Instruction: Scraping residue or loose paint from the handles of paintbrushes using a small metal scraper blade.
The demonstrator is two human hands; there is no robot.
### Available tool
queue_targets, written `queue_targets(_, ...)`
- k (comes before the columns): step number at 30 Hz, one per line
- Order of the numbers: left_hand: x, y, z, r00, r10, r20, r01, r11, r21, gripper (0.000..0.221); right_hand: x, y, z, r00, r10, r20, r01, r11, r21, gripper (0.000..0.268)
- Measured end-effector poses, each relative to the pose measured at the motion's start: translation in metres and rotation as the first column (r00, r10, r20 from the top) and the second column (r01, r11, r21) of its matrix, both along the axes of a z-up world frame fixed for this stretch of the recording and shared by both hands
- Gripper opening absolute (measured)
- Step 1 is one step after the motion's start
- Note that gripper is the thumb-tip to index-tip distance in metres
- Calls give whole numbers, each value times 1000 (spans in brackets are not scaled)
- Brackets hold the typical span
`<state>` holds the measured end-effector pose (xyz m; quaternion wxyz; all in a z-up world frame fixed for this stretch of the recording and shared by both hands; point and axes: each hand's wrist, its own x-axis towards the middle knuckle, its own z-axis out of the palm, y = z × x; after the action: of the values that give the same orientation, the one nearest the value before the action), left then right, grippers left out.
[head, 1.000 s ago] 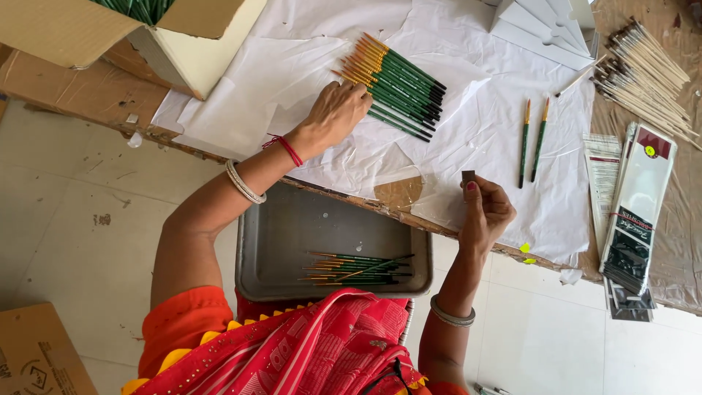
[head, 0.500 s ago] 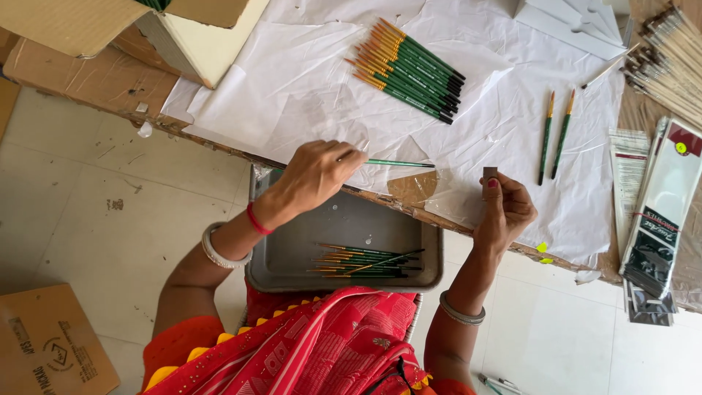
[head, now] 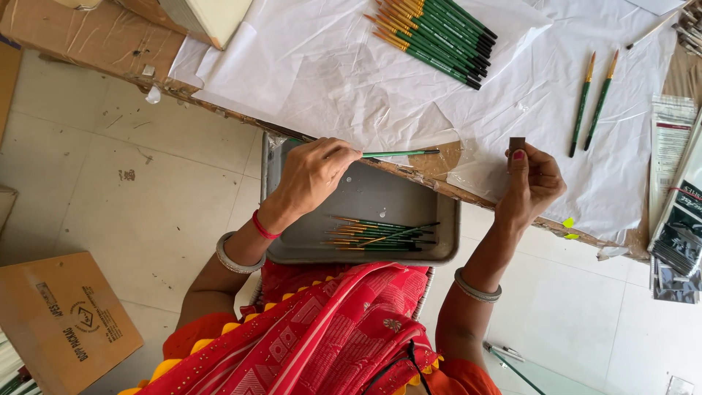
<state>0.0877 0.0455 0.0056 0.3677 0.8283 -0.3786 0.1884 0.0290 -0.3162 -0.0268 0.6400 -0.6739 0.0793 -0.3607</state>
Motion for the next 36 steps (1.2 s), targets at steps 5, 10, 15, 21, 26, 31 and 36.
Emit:
queue_targets(5, -12, -4, -3, 1000, 9, 28, -9, 1000, 10, 13, -11, 36, -15, 998, -59, -5, 58, 997, -53, 11)
queue_targets(10, -35, -12, 7, 1000, -13, 1, 13, 1000, 11, 8, -16, 126, 22, 966, 229, -120, -255, 921, -295, 12)
queue_targets(15, -43, -14, 9, 998, -12, -67, 13, 1000, 8, 7, -11, 136, 26, 950, 227, -216, -293, 887, -356, 13)
queue_targets(21, -48, -18, 6, 993, 14, -116, -9, 999, 45, 11, -14, 138, 26, 952, 227, -205, -293, 864, -408, 15)
queue_targets(26, -48, -18, 5, 991, -15, -131, 19, 999, 32, 8, -13, 133, 22, 953, 172, -249, -265, 871, -413, 14)
queue_targets(31, -48, -20, 8, 990, -1, -142, 5, 1000, 24, 9, -15, 132, 22, 955, 254, -151, -295, 825, -482, 15)
queue_targets(36, -50, -19, 5, 993, -10, -117, 15, 999, 40, 11, -16, 135, 24, 963, 138, -233, -234, 857, -458, 16)
